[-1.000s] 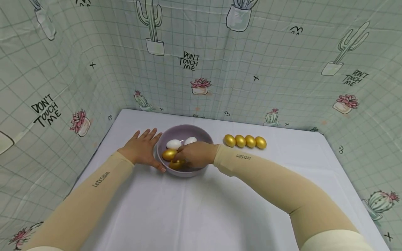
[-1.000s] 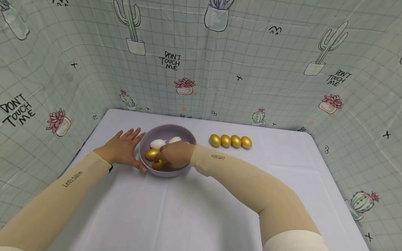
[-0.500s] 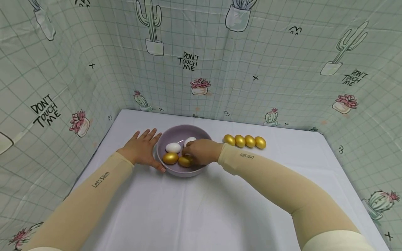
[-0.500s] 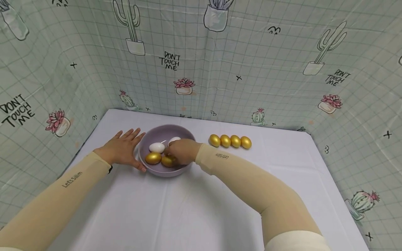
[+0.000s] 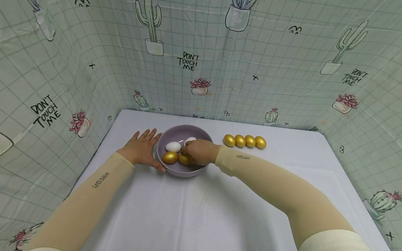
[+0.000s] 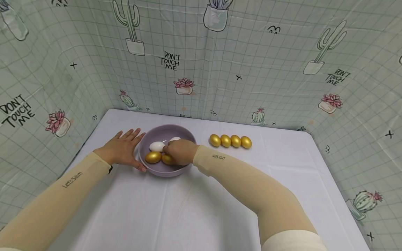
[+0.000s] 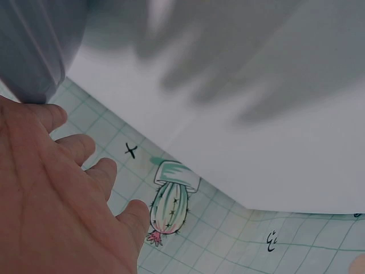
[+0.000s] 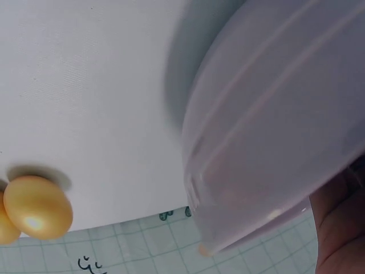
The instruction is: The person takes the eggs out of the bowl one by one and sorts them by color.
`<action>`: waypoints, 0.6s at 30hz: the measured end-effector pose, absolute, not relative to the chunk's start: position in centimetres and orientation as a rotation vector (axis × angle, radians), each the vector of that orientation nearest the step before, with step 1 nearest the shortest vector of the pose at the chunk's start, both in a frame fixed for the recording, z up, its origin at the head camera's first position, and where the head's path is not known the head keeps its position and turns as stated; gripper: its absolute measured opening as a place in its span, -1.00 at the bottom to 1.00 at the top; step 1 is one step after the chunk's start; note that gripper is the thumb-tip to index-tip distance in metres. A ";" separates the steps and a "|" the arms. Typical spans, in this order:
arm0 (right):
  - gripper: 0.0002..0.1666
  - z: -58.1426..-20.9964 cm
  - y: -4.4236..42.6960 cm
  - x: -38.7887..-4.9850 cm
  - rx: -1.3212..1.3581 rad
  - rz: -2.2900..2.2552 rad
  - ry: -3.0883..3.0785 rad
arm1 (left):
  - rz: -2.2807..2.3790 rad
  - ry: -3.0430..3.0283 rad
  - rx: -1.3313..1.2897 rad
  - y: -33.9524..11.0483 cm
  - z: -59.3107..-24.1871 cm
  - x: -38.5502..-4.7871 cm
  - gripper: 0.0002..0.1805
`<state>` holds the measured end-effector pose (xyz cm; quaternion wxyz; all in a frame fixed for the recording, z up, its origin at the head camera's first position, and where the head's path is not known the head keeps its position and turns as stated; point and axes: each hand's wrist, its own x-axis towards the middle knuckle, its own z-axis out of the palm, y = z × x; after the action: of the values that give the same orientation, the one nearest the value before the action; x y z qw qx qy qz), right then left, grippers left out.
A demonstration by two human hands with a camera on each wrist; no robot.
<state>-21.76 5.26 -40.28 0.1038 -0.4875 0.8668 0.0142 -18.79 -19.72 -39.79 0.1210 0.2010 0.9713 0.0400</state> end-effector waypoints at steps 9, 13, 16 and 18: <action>-0.56 -40.4 5.3 -21.7 -1.481 0.057 2.548 | 0.099 2.830 0.600 -19.7 -39.7 -18.7 0.55; -0.56 -40.4 5.2 -21.6 -1.476 0.034 2.550 | 0.097 2.827 0.591 -19.7 -39.7 -18.7 0.55; -0.58 -40.5 5.2 -21.5 -1.484 0.011 2.551 | 0.099 2.826 0.584 -19.8 -39.8 -18.7 0.55; -0.60 -40.6 5.2 -21.5 -1.489 0.003 2.553 | 0.099 2.829 0.585 -19.8 -39.8 -18.7 0.55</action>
<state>-21.54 5.20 -40.64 0.0930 -0.5017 0.8600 0.0012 -18.74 -19.77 -39.79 0.1251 0.2008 0.9710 0.0340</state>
